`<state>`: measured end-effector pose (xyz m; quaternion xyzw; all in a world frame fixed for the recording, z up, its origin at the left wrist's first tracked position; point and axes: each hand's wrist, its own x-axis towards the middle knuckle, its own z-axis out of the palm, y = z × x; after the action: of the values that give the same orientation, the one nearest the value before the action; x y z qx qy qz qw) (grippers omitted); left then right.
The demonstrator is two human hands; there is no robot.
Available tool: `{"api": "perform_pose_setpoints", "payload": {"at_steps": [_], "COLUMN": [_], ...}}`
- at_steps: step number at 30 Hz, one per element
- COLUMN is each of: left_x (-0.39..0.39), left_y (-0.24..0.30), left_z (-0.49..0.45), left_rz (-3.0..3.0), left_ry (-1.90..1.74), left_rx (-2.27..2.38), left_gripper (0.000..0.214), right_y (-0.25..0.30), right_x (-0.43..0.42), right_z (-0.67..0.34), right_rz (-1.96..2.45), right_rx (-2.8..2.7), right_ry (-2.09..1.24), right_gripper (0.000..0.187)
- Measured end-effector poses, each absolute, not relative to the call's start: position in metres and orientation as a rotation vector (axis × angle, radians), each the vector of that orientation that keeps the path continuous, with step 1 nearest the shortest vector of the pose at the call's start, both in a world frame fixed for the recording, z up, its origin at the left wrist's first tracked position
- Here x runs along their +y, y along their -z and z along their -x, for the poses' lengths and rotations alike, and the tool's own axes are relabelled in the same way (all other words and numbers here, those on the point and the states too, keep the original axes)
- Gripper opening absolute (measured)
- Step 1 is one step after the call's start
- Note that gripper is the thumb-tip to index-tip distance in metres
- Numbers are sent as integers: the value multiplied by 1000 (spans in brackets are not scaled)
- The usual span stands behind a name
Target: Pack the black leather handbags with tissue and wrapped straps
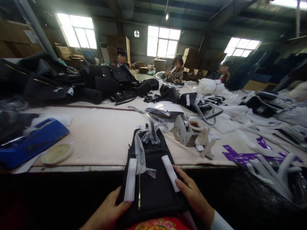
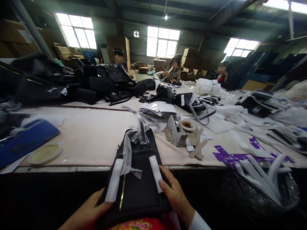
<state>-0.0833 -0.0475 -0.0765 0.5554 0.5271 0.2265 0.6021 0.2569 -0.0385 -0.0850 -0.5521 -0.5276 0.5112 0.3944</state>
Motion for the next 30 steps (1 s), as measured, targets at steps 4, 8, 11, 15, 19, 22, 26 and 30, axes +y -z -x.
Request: {"api": "perform_pose_setpoints", "payload": {"at_steps": [4,8,11,15,19,22,26,30], "left_x": [-37,-12,14,47,78,107,157,206], "left_y": [44,14,4,4,14,17,1,-30], "left_z": [104,126,110,57,25,25,40,48], "left_rz": [-1563,-1694,-1669,-1931,-2137,-2097,-2065,-2067], "left_ry": [-307,-380,-642,-653,-313,-173,-102,-401], "left_rx": [1289,1451,1539,1613,1804,1802,1794,1947], "left_gripper": [53,50,54,65,46,20,5,18], "right_y": [97,105,101,85,75,85,118,138], "right_x": [-52,-74,-85,-81,-64,-60,-66,-66], "right_z": [-250,-253,-256,-257,-255,-256,-267,-278], "right_rz": [1469,1534,1544,1546,1607,1586,1576,1617], "right_rx": [-1378,-1407,-1480,-1590,-1537,-1469,-1525,-1543], "right_ry": [-1231,-1253,-1294,-1245,-918,-822,-861,-895], "right_gripper": [66,70,73,62,52,45,42,40]}}
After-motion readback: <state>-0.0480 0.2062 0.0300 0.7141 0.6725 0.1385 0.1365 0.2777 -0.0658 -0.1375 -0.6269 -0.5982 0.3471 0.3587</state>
